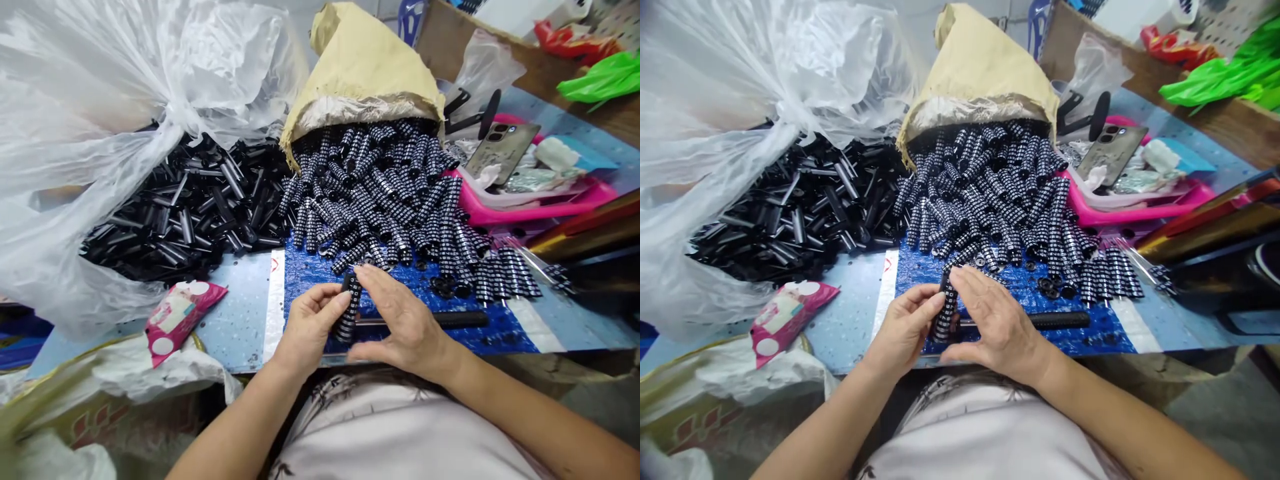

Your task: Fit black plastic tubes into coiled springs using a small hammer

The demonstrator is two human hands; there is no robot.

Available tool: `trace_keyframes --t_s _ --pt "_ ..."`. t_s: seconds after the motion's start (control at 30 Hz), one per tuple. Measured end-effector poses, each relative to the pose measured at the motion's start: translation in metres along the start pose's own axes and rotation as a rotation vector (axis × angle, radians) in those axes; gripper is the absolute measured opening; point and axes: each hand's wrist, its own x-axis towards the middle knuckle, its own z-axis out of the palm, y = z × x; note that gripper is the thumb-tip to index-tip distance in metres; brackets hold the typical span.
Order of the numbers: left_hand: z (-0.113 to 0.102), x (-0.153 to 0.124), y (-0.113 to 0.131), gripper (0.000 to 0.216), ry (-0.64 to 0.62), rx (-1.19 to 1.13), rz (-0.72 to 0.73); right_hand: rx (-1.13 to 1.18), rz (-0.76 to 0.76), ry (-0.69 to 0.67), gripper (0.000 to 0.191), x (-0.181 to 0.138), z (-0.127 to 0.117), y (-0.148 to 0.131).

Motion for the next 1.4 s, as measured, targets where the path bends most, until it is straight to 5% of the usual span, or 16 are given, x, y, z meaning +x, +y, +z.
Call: trace_keyframes --t_s 0.07,0.13,0.23,0.47,0.63,0.8,0.97,1.07,1.17,1.27,1.33,1.4 --pt "-0.018 0.005 -0.001 0.025 0.059 0.191 0.138 -0.022 0.057 -0.065 0.088 -0.013 -0.002 0.004" --pt "-0.040 0.009 0.000 0.018 0.116 0.494 0.274 -0.095 0.114 -0.157 0.050 -0.028 -0.005 0.008" --pt "-0.070 0.013 0.005 0.016 0.127 0.904 0.286 -0.175 0.145 -0.237 0.010 -0.040 -0.009 0.010" --pt "-0.081 0.023 0.012 0.030 -0.042 1.004 0.039 -0.060 0.120 0.025 0.015 0.009 -0.004 -0.005" --pt "-0.077 0.027 0.009 0.033 -0.068 0.936 0.039 -0.199 0.078 -0.201 0.014 0.029 0.013 -0.010" --pt "-0.079 0.038 0.018 0.036 -0.158 0.985 0.018 0.088 -0.078 -0.016 0.022 0.029 0.013 -0.021" --pt "-0.071 0.048 0.015 0.042 -0.174 1.083 0.007 -0.031 -0.134 -0.320 0.019 0.024 0.023 -0.033" --pt "-0.068 0.041 0.022 0.036 -0.134 1.141 0.053 0.060 -0.149 -0.300 0.017 0.019 0.022 -0.030" --pt "-0.089 0.014 0.051 0.029 -0.217 1.133 0.033 0.099 -0.098 -0.204 0.017 0.006 0.011 -0.015" --pt "-0.128 -0.021 0.089 0.034 -0.591 1.021 -0.298 0.001 -0.027 -0.167 0.016 -0.013 0.001 0.003" --pt "-0.146 -0.033 0.103 0.041 -0.607 1.022 -0.373 -0.063 0.009 -0.194 0.012 -0.024 0.000 0.010" --pt "-0.150 -0.029 0.103 0.037 -0.423 1.231 -0.172 -0.106 0.035 -0.235 0.011 -0.029 0.002 0.012"
